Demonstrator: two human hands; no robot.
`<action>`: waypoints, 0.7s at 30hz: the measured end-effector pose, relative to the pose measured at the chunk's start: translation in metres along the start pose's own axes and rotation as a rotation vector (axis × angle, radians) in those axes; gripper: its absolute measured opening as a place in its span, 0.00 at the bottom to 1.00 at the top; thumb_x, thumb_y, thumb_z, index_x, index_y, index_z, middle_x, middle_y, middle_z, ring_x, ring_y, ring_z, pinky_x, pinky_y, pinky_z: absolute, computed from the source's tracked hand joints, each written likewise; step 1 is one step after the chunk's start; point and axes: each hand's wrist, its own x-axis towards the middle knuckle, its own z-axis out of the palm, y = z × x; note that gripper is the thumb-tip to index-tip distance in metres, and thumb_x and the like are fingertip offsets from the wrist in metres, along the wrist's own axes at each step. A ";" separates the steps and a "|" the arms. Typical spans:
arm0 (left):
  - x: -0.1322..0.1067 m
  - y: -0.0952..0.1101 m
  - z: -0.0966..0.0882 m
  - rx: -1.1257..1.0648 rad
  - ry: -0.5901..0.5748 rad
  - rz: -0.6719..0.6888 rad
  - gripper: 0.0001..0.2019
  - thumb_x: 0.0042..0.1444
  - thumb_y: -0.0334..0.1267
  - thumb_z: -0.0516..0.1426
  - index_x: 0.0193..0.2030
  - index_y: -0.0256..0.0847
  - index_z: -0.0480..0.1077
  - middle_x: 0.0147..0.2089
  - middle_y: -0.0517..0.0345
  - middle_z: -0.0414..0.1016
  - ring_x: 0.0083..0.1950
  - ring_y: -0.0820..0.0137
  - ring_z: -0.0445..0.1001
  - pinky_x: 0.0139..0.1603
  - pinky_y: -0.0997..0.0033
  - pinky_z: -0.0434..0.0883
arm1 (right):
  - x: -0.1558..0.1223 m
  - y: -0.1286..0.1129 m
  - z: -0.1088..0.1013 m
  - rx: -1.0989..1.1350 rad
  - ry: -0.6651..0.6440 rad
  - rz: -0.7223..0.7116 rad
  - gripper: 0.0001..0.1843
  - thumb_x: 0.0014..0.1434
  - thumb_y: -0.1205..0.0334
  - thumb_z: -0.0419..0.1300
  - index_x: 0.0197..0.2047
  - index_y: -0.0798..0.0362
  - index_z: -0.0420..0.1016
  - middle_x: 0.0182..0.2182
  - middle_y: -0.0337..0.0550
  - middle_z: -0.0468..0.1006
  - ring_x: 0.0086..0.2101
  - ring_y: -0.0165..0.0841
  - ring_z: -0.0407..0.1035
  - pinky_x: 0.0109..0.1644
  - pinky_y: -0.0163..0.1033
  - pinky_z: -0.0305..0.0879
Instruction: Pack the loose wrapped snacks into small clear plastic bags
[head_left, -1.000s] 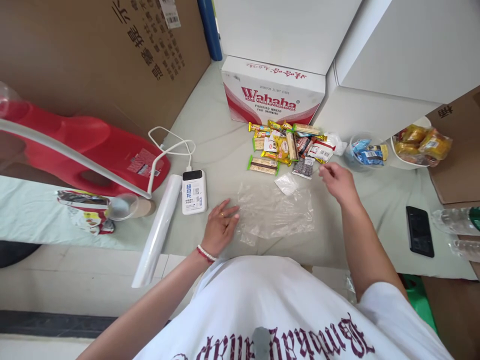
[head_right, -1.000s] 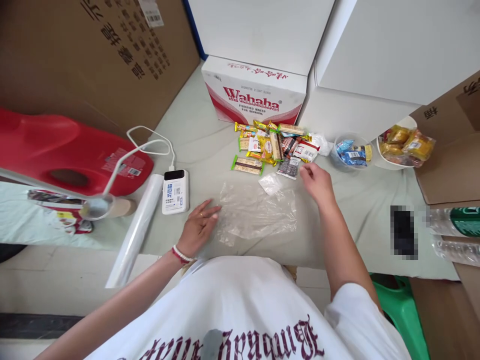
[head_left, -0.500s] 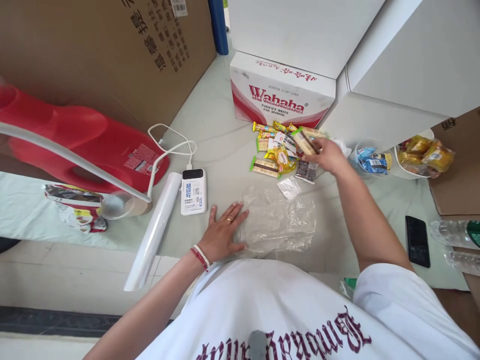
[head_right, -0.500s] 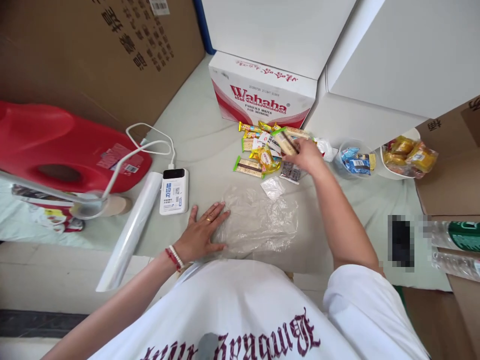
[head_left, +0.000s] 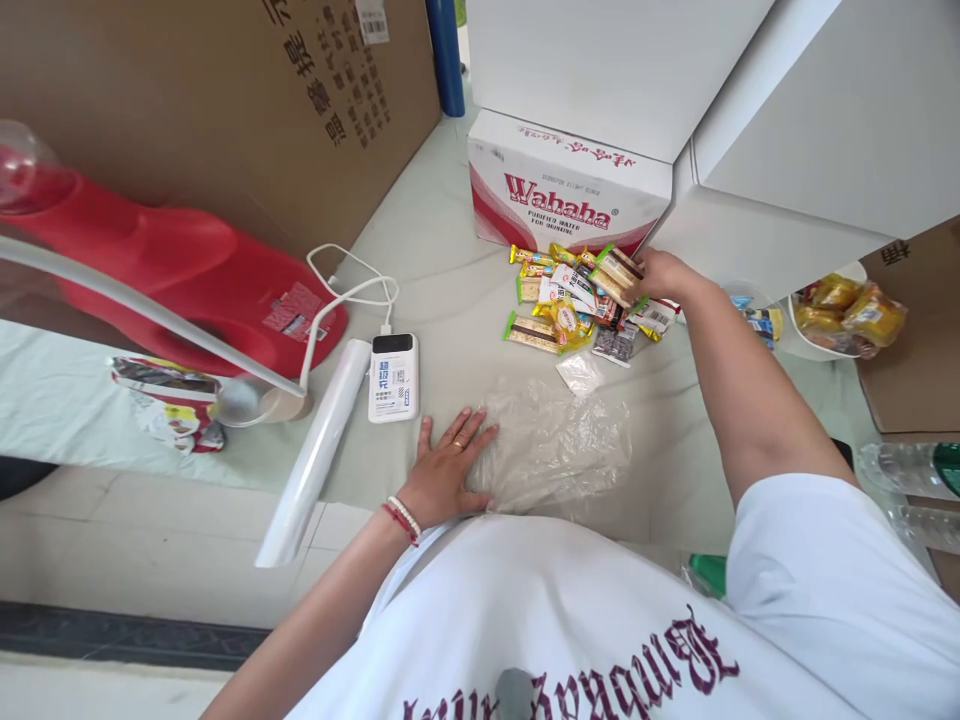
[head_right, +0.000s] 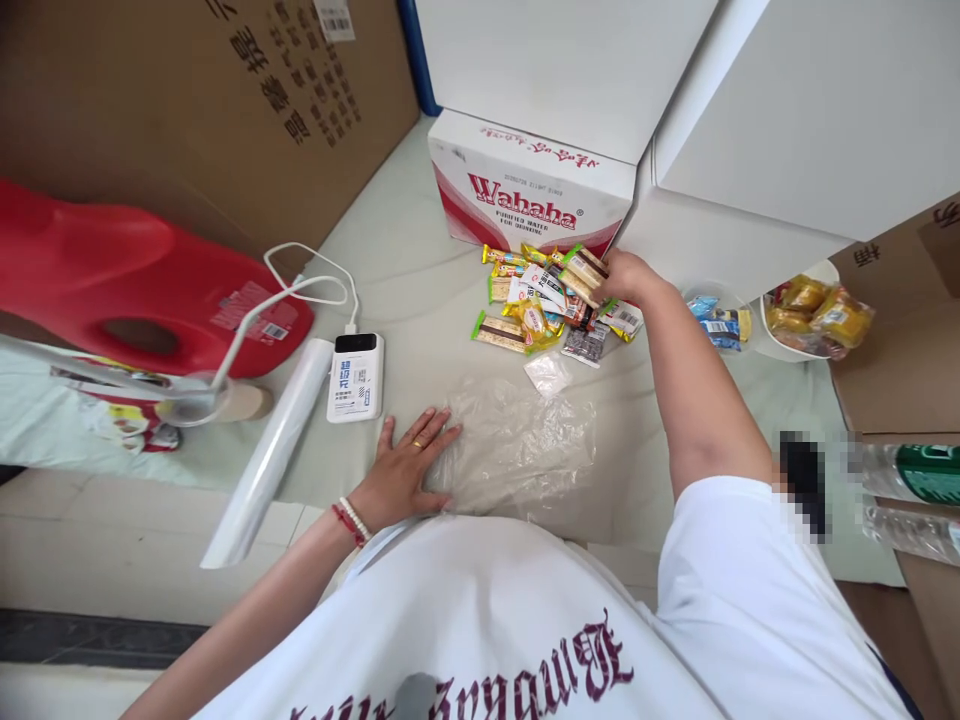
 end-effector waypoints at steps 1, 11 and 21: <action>-0.001 0.001 0.001 0.006 -0.001 -0.007 0.52 0.52 0.60 0.65 0.79 0.48 0.50 0.82 0.45 0.41 0.82 0.44 0.42 0.74 0.24 0.28 | -0.005 0.000 0.003 -0.033 -0.016 0.039 0.38 0.45 0.49 0.75 0.56 0.58 0.76 0.47 0.53 0.81 0.43 0.46 0.74 0.46 0.44 0.70; 0.000 0.003 0.000 0.013 0.054 0.021 0.51 0.52 0.57 0.66 0.79 0.47 0.49 0.81 0.41 0.45 0.81 0.42 0.45 0.74 0.22 0.31 | -0.048 -0.021 0.023 -0.055 0.056 0.128 0.34 0.54 0.43 0.68 0.58 0.55 0.75 0.52 0.58 0.79 0.47 0.47 0.74 0.48 0.44 0.68; 0.000 0.003 0.005 0.002 0.088 0.026 0.51 0.52 0.62 0.64 0.78 0.47 0.51 0.81 0.44 0.45 0.81 0.44 0.44 0.74 0.23 0.29 | -0.062 -0.060 0.032 -0.159 0.119 0.030 0.34 0.54 0.47 0.68 0.59 0.54 0.73 0.58 0.60 0.74 0.51 0.50 0.72 0.51 0.49 0.68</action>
